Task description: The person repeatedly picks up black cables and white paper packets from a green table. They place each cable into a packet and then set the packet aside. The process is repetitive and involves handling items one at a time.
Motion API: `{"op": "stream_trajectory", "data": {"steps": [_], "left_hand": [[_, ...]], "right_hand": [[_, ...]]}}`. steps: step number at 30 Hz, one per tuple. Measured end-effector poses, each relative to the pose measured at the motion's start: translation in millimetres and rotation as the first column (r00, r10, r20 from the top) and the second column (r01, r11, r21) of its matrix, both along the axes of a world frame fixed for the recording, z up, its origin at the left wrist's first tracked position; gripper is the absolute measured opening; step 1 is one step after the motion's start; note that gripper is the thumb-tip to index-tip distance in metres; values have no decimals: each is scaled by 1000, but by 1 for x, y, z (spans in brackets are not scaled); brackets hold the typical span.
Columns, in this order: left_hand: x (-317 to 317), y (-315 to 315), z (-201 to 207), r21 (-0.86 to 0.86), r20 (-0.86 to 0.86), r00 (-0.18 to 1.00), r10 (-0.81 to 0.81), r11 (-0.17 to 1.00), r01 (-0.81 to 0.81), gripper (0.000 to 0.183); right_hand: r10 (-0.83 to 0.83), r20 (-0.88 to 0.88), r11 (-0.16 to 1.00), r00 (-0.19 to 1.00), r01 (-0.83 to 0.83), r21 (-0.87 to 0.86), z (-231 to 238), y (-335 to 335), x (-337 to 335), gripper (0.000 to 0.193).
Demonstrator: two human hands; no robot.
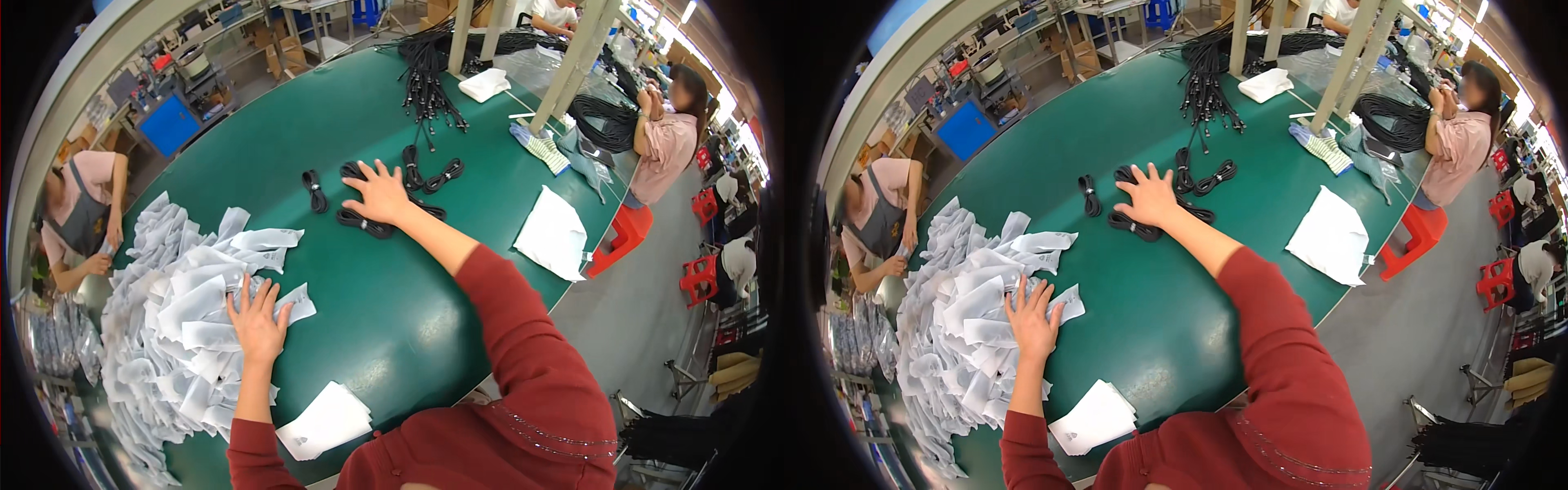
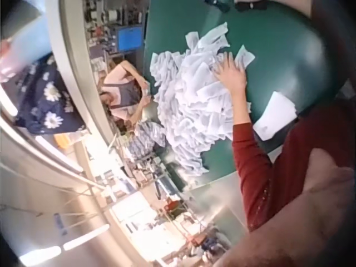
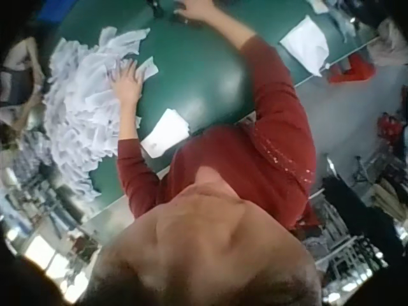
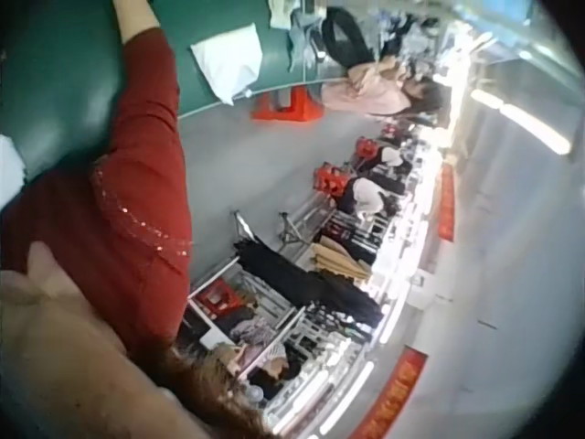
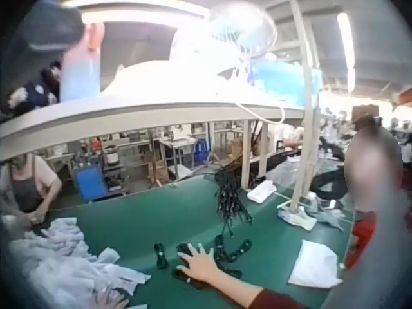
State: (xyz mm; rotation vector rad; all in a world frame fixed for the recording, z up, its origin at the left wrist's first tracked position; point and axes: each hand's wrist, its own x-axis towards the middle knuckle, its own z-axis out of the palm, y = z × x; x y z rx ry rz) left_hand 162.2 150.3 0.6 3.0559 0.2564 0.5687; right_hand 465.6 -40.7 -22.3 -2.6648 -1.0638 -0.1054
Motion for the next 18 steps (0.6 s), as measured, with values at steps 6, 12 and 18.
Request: {"op": "stream_trajectory", "data": {"steps": [6,12,18], "left_hand": [[-2,0,-2,16,9,1000,12,1000,-12,38],[3,-2,1,4,2,1000,-2,1000,2,36],[-6,5,-4,25,-3,1000,-2,1000,2,35]], "right_hand": [[50,-43,999,998,-50,7,7,-52,-89,59],[82,217,932,973,-152,330,20,19,-67,50],[256,183,950,949,-282,136,-27,70,-66,58]]}}
